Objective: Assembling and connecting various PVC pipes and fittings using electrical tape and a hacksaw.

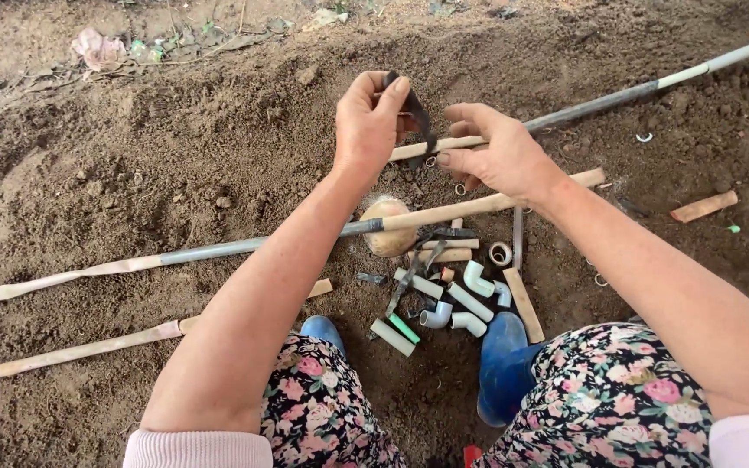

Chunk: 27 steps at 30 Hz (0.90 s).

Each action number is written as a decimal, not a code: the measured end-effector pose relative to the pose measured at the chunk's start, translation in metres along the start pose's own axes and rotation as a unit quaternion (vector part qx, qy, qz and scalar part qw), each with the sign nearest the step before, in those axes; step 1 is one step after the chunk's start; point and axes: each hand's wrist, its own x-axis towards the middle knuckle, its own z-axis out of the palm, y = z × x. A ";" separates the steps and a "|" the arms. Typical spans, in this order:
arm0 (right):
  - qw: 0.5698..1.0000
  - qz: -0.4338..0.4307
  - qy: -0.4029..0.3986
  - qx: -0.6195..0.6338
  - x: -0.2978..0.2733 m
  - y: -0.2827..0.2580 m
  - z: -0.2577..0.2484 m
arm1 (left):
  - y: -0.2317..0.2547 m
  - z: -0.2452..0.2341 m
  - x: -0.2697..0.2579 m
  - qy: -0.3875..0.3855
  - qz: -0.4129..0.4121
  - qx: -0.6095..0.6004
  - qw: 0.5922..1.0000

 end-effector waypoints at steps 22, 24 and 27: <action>0.990 0.073 -0.064 -0.102 0.003 0.031 0.011 | -0.003 0.010 0.000 0.048 0.069 0.043 0.996; 0.985 0.094 -0.072 -0.123 0.001 0.027 0.015 | -0.006 0.006 0.004 0.067 0.100 0.020 0.993; 0.976 0.065 -0.076 -0.192 0.008 0.047 0.015 | -0.032 0.001 0.027 0.108 0.167 0.007 0.980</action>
